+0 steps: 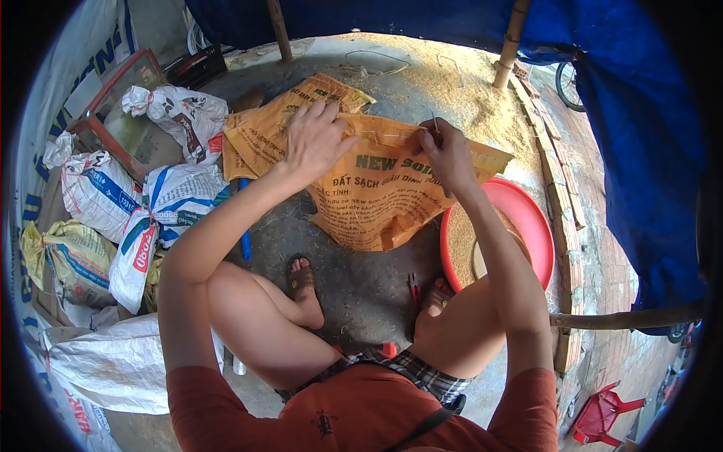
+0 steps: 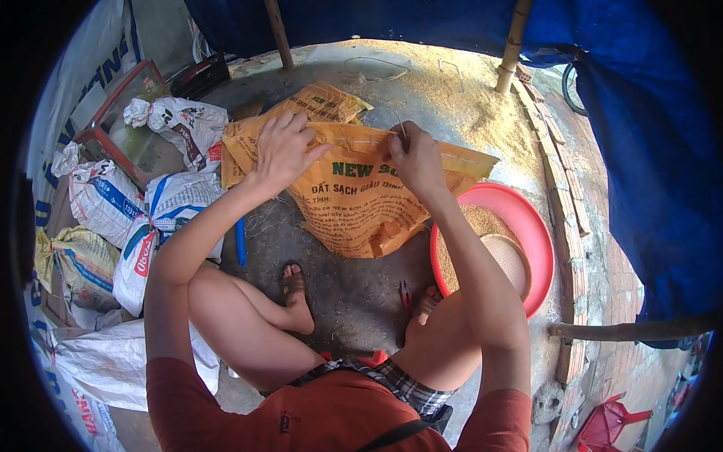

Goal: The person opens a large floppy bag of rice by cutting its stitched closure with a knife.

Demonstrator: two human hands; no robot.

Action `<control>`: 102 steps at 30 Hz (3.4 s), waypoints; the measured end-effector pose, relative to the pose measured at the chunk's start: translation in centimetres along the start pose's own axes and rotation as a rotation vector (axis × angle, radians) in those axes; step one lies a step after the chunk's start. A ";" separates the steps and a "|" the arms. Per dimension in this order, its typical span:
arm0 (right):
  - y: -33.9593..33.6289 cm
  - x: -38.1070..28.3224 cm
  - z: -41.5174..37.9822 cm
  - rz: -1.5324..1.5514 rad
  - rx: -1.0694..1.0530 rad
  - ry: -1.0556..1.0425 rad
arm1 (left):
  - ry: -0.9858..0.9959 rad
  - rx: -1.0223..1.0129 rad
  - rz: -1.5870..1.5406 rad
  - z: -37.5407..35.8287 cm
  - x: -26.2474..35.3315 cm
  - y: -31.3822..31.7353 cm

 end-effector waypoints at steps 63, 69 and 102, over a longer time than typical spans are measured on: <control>-14.1 16.9 -2.3 0.554 0.194 0.635 | -0.770 -0.744 -1.574 -4.3 -8.3 12.2; -12.0 17.2 1.1 0.758 0.234 0.528 | -1.035 -0.173 -1.713 -8.8 -8.3 13.2; 8.7 -4.5 -3.1 0.456 -0.423 0.247 | -0.585 -0.313 -1.244 -5.6 -9.9 4.5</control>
Point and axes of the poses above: each hand's wrist, its own z-axis towards the middle knuckle, its own y-axis out of the palm, x = y × z, the point moved 8 cm from there along z, towards the middle knuckle, and after that the axes turned 13 degrees about z, right-handed, at the moved point
